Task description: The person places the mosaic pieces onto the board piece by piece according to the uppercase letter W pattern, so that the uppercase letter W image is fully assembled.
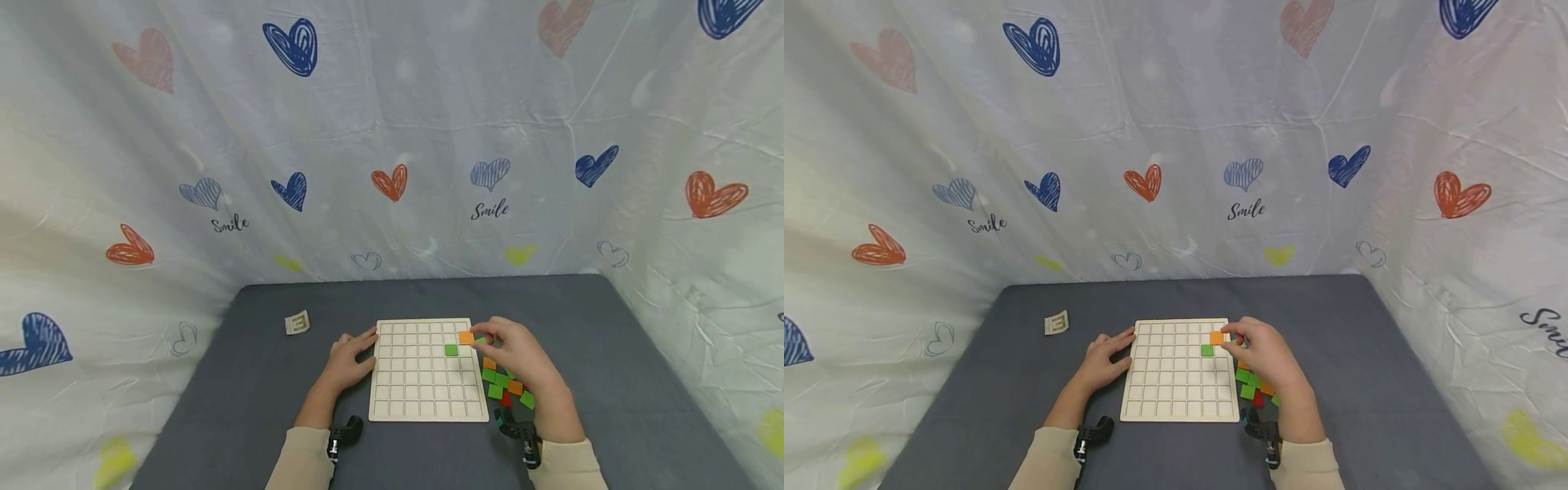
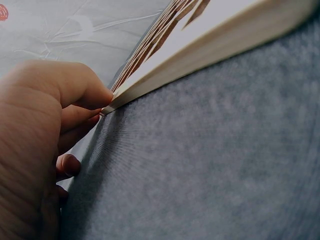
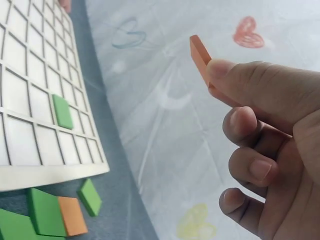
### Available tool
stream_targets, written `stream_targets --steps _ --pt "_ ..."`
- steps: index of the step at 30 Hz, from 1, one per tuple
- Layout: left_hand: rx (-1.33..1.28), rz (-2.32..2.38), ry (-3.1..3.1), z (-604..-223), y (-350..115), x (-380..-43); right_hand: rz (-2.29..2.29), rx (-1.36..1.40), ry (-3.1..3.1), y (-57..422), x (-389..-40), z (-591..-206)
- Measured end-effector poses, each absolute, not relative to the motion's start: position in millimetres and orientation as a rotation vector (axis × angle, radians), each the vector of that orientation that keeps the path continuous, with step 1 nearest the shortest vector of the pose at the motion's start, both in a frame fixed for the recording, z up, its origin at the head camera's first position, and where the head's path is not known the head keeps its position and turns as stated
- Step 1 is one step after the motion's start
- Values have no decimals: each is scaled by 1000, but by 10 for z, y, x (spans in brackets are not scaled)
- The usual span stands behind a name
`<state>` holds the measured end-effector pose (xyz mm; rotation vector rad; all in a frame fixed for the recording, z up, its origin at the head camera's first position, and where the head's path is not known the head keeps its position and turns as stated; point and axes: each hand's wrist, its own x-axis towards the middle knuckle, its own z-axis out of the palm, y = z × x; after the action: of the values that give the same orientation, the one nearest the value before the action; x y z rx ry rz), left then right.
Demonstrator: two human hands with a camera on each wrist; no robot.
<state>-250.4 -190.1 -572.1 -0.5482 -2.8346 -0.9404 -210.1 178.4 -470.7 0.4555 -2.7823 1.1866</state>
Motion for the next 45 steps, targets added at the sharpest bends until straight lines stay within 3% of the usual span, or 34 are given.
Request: stream_targets --steps 26,45 --pt "-520 -955 -2827 -5727 -1889 -2502 1278 400 -2975 1613 -2308 -5268" --pt "-518 -955 -2831 -5706 -1877 -2493 1151 338 -3026 1550 -2329 -5366"
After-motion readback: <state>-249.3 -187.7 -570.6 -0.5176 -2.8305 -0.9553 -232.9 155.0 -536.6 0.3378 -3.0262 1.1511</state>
